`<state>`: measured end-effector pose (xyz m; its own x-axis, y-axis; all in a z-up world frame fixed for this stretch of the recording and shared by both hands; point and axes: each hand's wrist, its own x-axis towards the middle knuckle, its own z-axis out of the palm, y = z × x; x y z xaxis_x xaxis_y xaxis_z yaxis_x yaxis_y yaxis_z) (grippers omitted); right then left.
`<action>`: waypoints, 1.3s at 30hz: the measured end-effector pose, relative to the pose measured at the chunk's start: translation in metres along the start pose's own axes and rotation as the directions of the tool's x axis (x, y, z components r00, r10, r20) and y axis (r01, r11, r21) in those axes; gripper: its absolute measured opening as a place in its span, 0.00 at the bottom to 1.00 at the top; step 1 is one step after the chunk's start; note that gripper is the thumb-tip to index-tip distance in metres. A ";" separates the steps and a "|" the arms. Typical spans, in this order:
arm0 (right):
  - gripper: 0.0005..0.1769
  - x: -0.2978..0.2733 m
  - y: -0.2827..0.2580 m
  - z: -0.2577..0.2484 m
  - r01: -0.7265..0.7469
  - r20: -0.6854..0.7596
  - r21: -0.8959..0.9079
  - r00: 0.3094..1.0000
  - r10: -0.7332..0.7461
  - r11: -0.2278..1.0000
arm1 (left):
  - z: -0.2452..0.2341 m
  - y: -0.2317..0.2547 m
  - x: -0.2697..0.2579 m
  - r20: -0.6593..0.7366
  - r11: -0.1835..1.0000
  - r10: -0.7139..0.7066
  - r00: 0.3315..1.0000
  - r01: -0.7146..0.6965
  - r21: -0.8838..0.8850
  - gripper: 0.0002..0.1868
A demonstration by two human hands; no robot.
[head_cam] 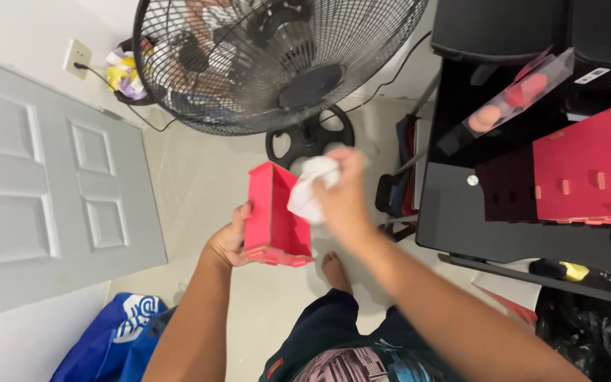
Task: Cleaning and organizing a makeup and skincare organizer on a desk using wet wipes.
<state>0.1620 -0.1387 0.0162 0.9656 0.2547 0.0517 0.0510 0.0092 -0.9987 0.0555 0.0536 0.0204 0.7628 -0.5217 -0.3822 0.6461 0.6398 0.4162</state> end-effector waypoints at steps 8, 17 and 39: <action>0.16 -0.047 -0.066 0.009 0.085 0.643 -0.227 0.762 0.084 0.970 | -0.081 -0.018 0.022 -0.168 0.999 0.053 0.984 -0.054 -0.003 0.57; 0.11 0.004 -0.085 0.013 0.027 0.647 -0.495 0.678 0.348 0.869 | -0.058 -0.005 0.026 -0.270 0.972 -0.022 0.963 0.084 0.220 0.56; 0.09 -0.011 -0.074 0.010 0.310 0.854 -0.508 0.304 0.422 0.804 | -0.098 -0.034 -0.004 -0.045 0.995 -0.072 0.996 0.069 -0.069 0.65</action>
<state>0.1449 -0.1329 0.0891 0.0974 0.9072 -0.4092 0.4701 -0.4043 -0.7846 0.0274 0.0891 -0.0729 0.7122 -0.5404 -0.4480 0.6937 0.6396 0.3313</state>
